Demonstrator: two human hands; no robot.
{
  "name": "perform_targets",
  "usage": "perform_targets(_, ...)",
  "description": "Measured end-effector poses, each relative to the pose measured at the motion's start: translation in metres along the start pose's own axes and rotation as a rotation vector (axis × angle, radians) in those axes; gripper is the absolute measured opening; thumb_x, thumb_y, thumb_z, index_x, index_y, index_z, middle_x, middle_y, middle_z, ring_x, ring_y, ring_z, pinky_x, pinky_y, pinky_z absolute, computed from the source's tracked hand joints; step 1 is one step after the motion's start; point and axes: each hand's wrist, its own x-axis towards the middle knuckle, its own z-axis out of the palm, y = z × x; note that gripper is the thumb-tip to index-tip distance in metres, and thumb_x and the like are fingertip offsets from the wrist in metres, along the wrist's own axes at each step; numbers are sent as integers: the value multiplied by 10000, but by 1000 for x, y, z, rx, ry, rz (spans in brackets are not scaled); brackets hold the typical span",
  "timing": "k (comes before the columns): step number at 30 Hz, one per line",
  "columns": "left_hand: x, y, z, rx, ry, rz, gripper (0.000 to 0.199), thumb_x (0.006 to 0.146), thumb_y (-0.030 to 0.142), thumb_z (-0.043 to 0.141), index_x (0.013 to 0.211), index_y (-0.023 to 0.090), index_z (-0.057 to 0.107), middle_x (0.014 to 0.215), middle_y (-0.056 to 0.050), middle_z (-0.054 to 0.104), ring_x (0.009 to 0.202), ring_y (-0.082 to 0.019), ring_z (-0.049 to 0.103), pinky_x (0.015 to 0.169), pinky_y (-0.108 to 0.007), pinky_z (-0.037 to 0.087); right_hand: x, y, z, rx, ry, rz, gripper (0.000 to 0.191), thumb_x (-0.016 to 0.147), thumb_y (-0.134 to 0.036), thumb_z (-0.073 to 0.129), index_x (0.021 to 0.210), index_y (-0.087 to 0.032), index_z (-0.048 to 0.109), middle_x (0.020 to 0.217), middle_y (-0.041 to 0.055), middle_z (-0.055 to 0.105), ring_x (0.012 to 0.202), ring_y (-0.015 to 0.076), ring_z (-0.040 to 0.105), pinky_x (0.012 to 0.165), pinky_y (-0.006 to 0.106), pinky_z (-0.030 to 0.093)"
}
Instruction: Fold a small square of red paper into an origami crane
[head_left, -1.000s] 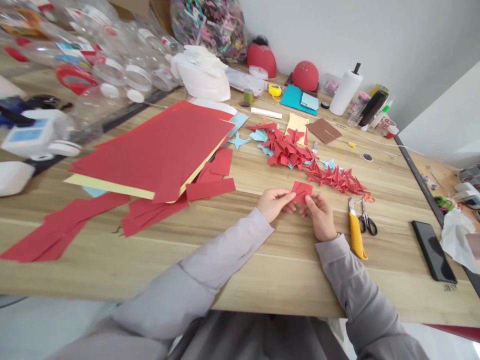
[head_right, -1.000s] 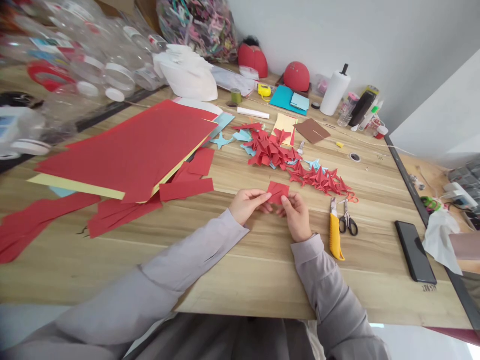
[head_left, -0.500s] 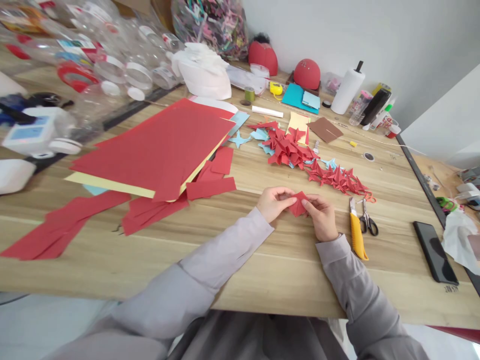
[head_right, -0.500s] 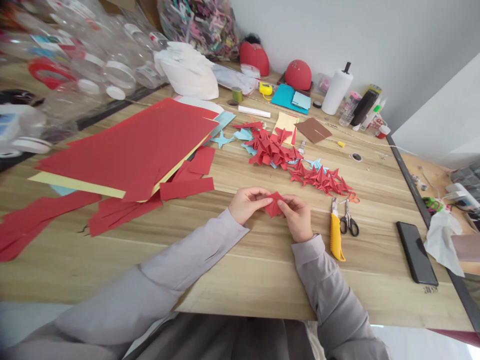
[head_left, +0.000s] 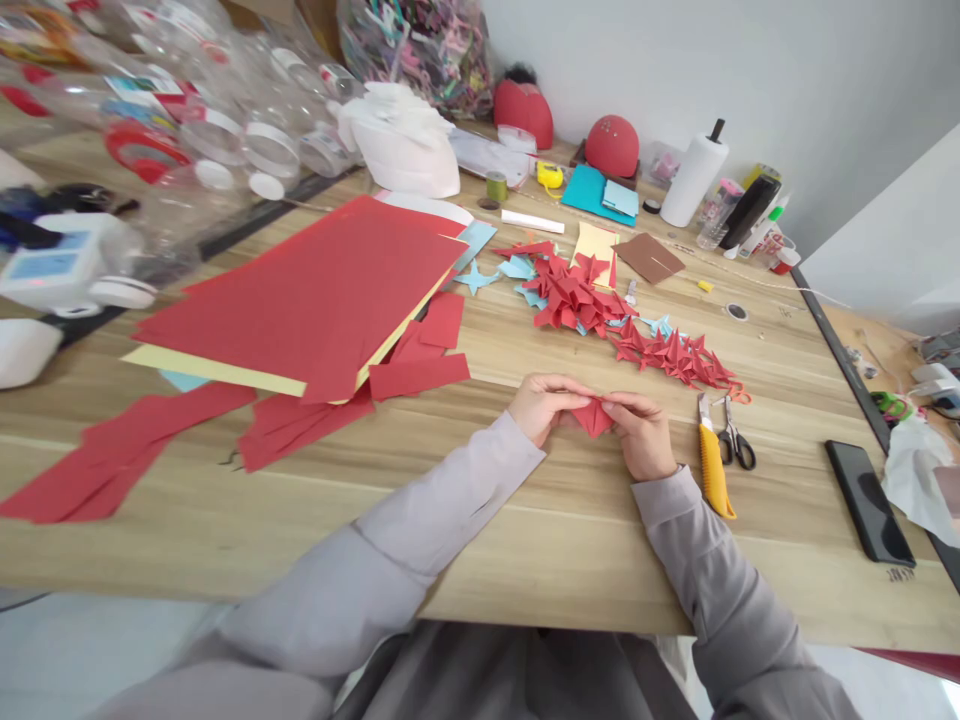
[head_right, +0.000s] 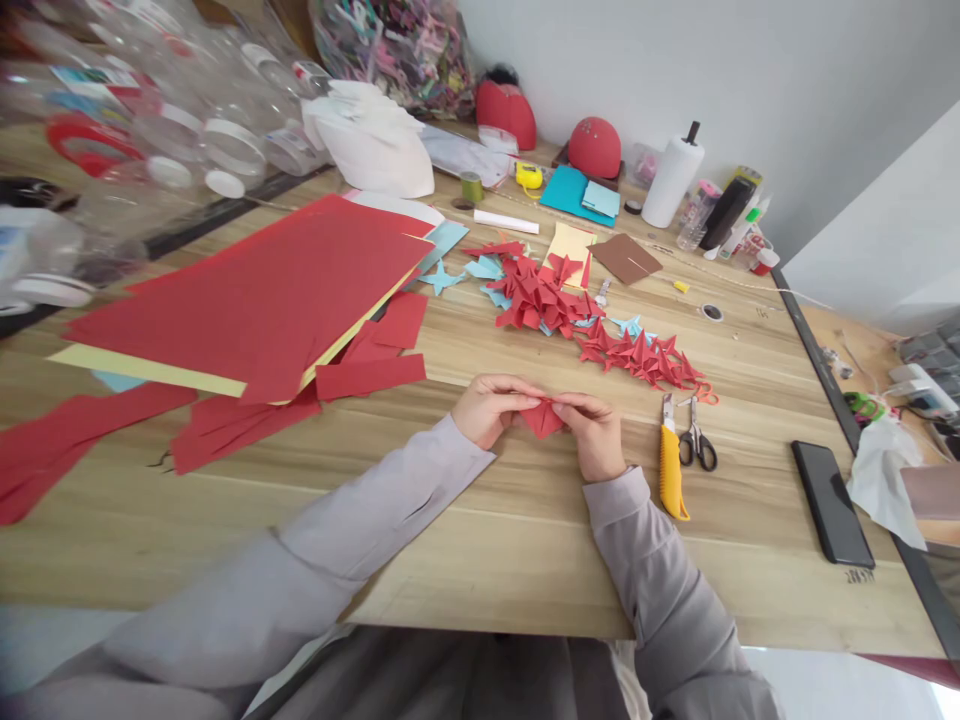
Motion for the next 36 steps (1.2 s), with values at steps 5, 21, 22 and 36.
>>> perform_targets(5,-2,-1,1,45,-33,-41,295,512,339,755,685,111,683,588,-32,644,517,-151,588,442,-278,496,-1,-1,1,-106,5,-66,61,613,-225,716,672,-237,709,663,-16,682,511,107,532,471,245,440)
perform_targets(21,1,-8,-2,389,-4,240,230,468,232,774,638,117,671,637,-41,673,610,-145,606,615,-269,499,-1,-7,4,-237,-48,-36,194,645,-358,704,644,-174,643,551,-16,625,484,96,529,503,237,452)
perform_targets(22,1,-8,-2,382,-11,229,240,470,240,776,646,116,671,634,-38,670,606,-141,603,607,-265,499,-1,-7,4,-225,-43,-37,188,645,-352,706,644,-174,645,550,-18,625,486,96,528,504,236,452)
perform_targets(36,0,-4,-3,503,-50,244,155,610,278,683,620,123,676,595,-34,664,556,-129,568,573,-242,449,1,-5,-1,-206,-101,-5,173,653,-343,702,676,-177,656,610,-13,642,536,98,544,552,239,464)
